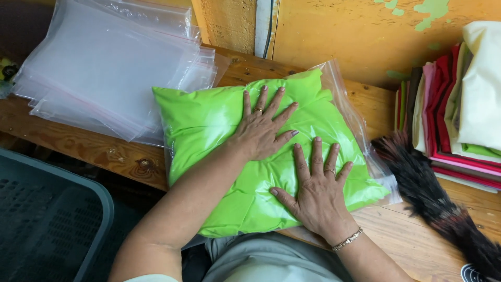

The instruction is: Sealing a green fabric item in a plastic bag and dusting the bag's surface with a brush.

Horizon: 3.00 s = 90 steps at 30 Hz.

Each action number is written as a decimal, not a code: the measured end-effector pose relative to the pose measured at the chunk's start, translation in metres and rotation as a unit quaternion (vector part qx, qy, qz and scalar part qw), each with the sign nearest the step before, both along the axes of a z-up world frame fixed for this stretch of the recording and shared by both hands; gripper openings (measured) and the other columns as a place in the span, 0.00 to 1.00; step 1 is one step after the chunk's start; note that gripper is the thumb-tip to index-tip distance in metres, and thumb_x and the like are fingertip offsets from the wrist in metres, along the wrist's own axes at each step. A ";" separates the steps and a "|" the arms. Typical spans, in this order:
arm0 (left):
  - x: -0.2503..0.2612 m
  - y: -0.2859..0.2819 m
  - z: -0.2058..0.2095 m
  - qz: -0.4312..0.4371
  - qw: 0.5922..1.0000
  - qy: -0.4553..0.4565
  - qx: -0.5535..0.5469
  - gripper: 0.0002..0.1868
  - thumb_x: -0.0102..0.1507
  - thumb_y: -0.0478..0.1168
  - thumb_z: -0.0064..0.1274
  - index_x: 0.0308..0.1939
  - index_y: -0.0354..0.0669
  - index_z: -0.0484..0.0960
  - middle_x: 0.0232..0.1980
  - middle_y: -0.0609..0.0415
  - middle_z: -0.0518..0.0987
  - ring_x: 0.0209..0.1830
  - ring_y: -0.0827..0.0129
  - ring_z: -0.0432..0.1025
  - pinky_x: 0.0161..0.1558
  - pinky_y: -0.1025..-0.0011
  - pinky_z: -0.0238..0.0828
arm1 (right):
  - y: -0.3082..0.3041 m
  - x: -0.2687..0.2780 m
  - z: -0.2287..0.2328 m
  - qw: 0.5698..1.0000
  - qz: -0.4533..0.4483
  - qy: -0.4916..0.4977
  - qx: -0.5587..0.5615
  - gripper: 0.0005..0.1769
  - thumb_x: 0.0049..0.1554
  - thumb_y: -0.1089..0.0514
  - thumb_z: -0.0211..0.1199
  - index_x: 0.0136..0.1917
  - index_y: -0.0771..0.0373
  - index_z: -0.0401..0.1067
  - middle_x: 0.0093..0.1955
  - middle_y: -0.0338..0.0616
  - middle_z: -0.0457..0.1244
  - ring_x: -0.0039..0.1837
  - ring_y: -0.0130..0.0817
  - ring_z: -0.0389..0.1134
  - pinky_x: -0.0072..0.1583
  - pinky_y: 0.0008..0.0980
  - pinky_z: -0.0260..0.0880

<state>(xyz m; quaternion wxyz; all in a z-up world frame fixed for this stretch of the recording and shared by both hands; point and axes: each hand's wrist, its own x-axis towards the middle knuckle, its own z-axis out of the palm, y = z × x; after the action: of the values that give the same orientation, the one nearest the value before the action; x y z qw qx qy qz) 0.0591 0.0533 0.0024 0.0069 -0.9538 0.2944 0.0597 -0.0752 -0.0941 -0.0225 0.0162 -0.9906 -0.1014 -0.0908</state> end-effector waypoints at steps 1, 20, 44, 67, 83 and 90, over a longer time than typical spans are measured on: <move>0.001 0.000 0.000 0.002 1.000 0.014 -0.009 0.37 0.60 0.66 0.09 0.73 0.64 0.33 0.74 0.52 0.22 0.73 0.45 0.19 0.64 0.37 0.12 | 0.000 0.000 -0.001 1.000 -0.002 -0.002 -0.008 0.55 0.47 0.18 0.40 0.76 0.53 0.41 0.77 0.61 0.33 0.74 0.71 0.30 0.60 0.77 0.36; -0.002 0.000 0.004 0.015 0.999 0.049 0.006 0.43 0.55 0.72 0.09 0.72 0.64 0.31 0.74 0.50 0.22 0.73 0.44 0.19 0.64 0.38 0.10 | -0.002 0.004 0.015 0.999 0.008 0.049 0.003 0.52 0.50 0.21 0.38 0.77 0.49 0.36 0.77 0.59 0.32 0.74 0.70 0.29 0.61 0.74 0.36; 0.004 0.005 0.007 0.034 0.992 0.076 -0.098 0.40 0.62 0.68 0.20 0.74 0.55 0.45 0.77 0.51 0.36 0.75 0.46 0.30 0.66 0.37 0.20 | -0.027 0.044 0.020 0.986 -0.047 0.154 0.049 0.48 0.51 0.21 0.38 0.76 0.46 0.39 0.79 0.50 0.31 0.77 0.58 0.28 0.71 0.62 0.30; -0.042 0.000 0.047 0.028 0.984 0.127 -0.121 0.44 0.61 0.69 0.14 0.72 0.46 0.46 0.76 0.46 0.40 0.74 0.43 0.32 0.65 0.34 0.21 | -0.036 0.006 0.038 0.981 -0.049 0.183 0.045 0.48 0.50 0.21 0.39 0.75 0.44 0.41 0.79 0.47 0.31 0.77 0.57 0.29 0.70 0.61 0.33; -0.018 -0.096 0.030 -0.127 0.984 -0.083 -0.096 0.33 0.62 0.59 0.35 0.63 0.40 0.62 0.72 0.40 0.49 0.73 0.43 0.39 0.66 0.35 0.29 | -0.027 -0.010 0.008 0.998 -0.044 0.035 0.027 0.45 0.53 0.25 0.37 0.73 0.54 0.45 0.74 0.66 0.36 0.73 0.71 0.33 0.63 0.73 0.35; 0.012 -0.102 0.004 -0.108 0.993 -0.019 -0.036 0.35 0.62 0.62 0.11 0.71 0.59 0.47 0.75 0.51 0.38 0.74 0.52 0.22 0.67 0.42 0.13 | -0.024 -0.003 0.005 0.999 -0.052 0.016 -0.001 0.47 0.53 0.23 0.35 0.75 0.54 0.43 0.75 0.63 0.36 0.73 0.69 0.33 0.63 0.72 0.36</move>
<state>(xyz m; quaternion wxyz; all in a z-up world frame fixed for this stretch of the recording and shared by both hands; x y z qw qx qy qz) 0.0711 -0.0490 0.0063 -0.0158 -0.9169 0.3977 0.0300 -0.0784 -0.1178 -0.0179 0.0119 -0.9959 -0.0497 -0.0752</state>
